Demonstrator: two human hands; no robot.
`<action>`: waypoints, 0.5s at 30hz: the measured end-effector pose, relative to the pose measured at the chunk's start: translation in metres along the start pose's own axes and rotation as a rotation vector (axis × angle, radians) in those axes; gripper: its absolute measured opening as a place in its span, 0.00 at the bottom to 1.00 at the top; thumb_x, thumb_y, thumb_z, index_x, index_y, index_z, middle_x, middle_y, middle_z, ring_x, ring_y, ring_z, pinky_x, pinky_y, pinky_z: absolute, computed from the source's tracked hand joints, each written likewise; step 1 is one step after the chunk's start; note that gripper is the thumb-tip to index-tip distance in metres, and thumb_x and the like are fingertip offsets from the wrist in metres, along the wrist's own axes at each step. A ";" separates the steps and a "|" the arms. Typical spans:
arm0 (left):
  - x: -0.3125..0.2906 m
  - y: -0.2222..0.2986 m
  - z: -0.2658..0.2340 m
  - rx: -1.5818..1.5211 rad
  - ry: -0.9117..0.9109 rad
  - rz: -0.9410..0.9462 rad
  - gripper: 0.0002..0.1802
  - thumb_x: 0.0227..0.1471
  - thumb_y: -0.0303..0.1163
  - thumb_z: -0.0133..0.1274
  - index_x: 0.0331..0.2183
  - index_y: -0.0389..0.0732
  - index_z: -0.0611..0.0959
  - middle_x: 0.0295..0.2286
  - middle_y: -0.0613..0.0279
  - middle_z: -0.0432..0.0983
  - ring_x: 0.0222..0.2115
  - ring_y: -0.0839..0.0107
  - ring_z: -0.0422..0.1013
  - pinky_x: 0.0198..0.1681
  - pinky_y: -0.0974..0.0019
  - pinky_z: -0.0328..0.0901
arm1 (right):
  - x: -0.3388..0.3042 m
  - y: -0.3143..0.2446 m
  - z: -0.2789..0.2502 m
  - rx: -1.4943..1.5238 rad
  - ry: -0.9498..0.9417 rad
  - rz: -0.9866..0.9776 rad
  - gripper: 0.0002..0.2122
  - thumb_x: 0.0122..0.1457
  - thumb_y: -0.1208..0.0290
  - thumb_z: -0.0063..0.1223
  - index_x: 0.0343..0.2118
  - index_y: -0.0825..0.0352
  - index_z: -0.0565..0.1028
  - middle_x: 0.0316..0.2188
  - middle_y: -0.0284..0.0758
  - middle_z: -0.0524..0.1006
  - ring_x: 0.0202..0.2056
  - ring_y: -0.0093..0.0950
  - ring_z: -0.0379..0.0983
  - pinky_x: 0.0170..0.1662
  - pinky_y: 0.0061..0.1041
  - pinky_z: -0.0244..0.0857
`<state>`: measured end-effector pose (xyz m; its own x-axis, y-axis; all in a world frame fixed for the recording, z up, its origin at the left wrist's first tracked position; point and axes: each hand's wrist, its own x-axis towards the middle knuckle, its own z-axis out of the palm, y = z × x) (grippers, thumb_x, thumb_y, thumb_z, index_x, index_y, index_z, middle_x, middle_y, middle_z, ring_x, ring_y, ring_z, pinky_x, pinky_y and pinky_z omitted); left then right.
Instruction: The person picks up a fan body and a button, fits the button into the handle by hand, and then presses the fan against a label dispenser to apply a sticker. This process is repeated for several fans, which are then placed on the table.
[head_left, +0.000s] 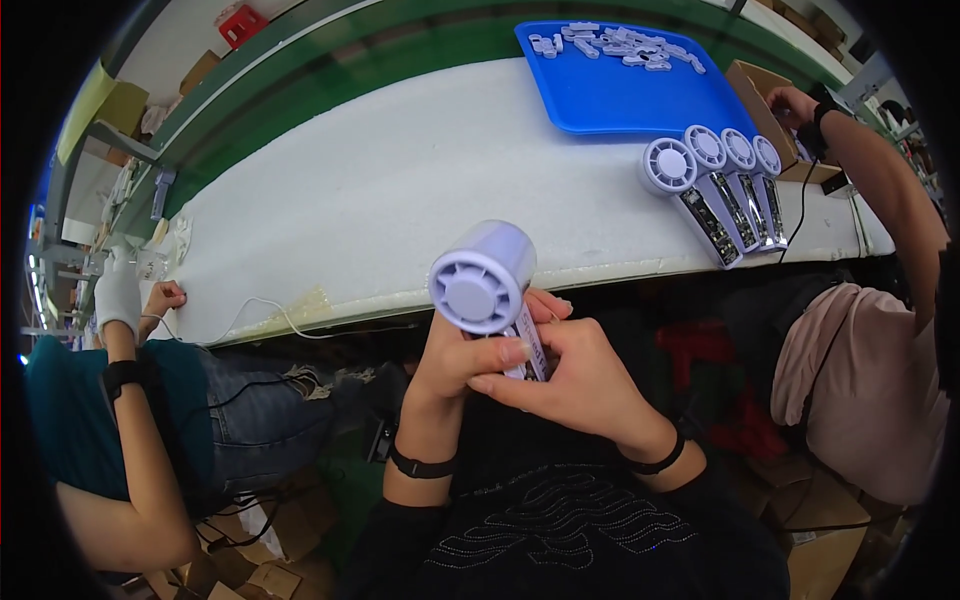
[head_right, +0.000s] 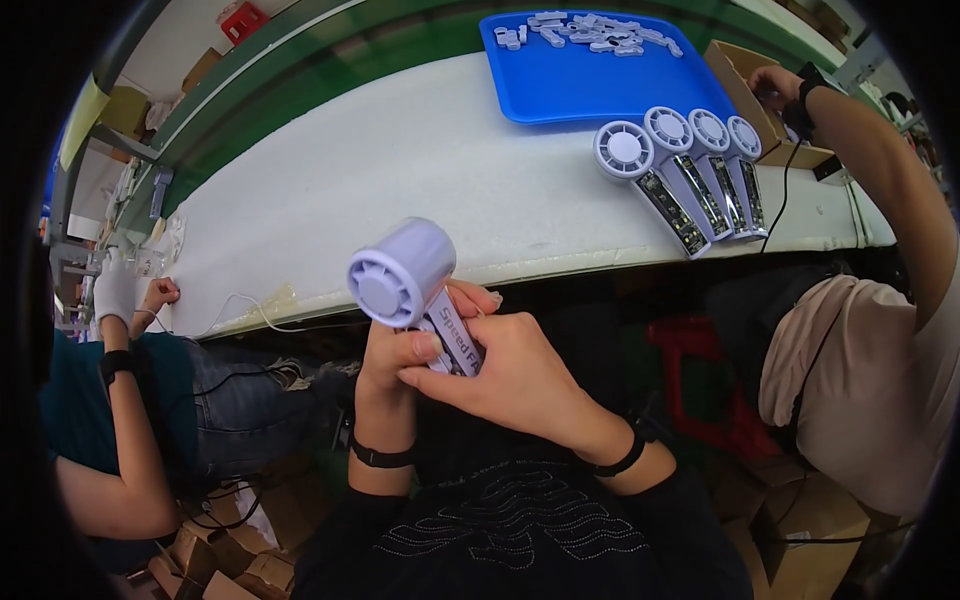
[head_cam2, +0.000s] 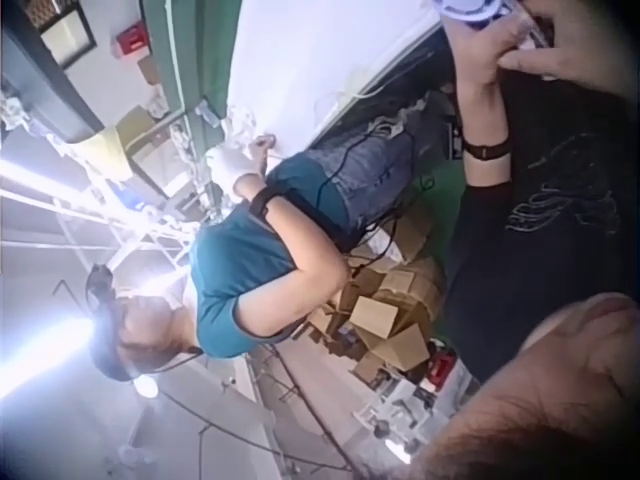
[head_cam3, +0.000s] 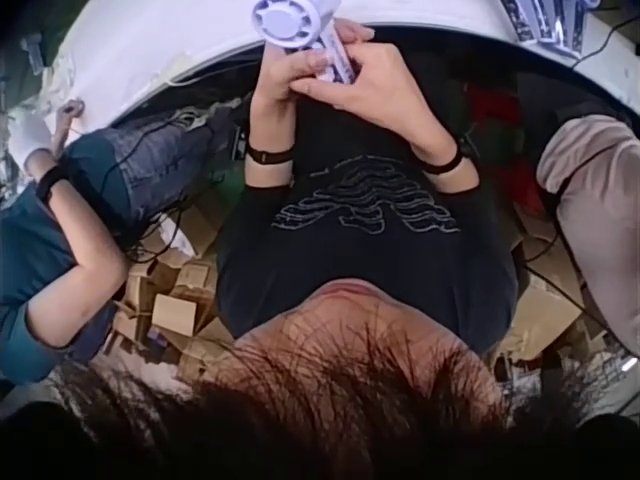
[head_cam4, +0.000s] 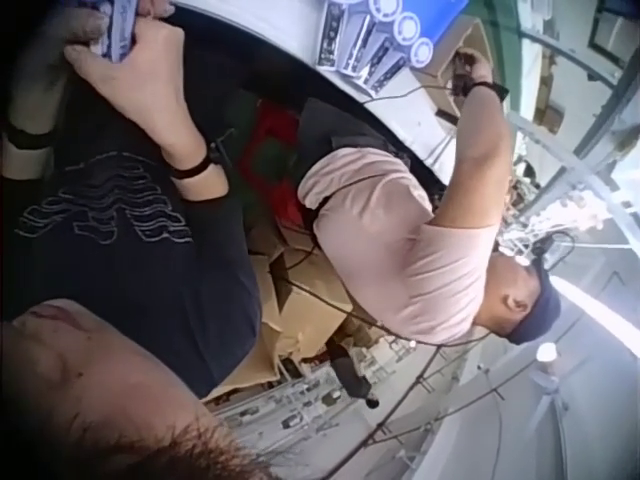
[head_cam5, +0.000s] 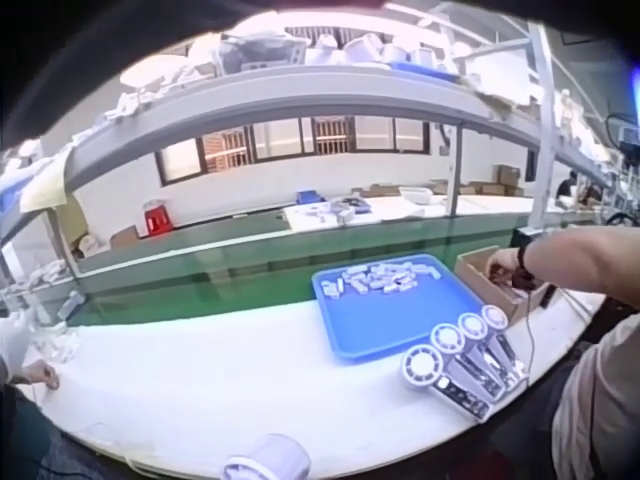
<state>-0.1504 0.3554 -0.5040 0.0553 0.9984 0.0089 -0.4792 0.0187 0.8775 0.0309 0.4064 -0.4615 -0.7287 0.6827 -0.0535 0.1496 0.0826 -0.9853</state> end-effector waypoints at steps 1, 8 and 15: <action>0.000 -0.003 -0.001 -0.024 0.013 0.001 0.34 0.45 0.44 0.72 0.47 0.29 0.85 0.49 0.38 0.81 0.54 0.49 0.77 0.61 0.47 0.71 | 0.002 0.001 0.000 0.004 -0.002 0.006 0.15 0.52 0.67 0.79 0.32 0.73 0.83 0.21 0.32 0.81 0.25 0.17 0.78 0.29 0.21 0.70; 0.004 -0.024 0.007 -0.135 0.040 0.044 0.34 0.44 0.42 0.71 0.47 0.27 0.84 0.48 0.37 0.81 0.53 0.49 0.78 0.61 0.47 0.72 | 0.006 0.018 -0.001 0.058 0.050 -0.217 0.13 0.53 0.68 0.78 0.30 0.73 0.84 0.19 0.32 0.79 0.23 0.17 0.76 0.28 0.21 0.69; 0.007 -0.005 0.007 -0.189 0.079 -0.035 0.29 0.45 0.38 0.73 0.45 0.27 0.86 0.48 0.37 0.82 0.51 0.51 0.80 0.57 0.50 0.74 | 0.012 0.004 -0.010 0.005 0.041 -0.055 0.13 0.54 0.68 0.76 0.28 0.72 0.82 0.19 0.32 0.79 0.22 0.18 0.76 0.27 0.20 0.68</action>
<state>-0.1418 0.3621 -0.5050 0.0091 0.9979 -0.0642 -0.6346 0.0554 0.7709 0.0298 0.4223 -0.4646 -0.7075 0.7067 0.0076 0.1069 0.1176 -0.9873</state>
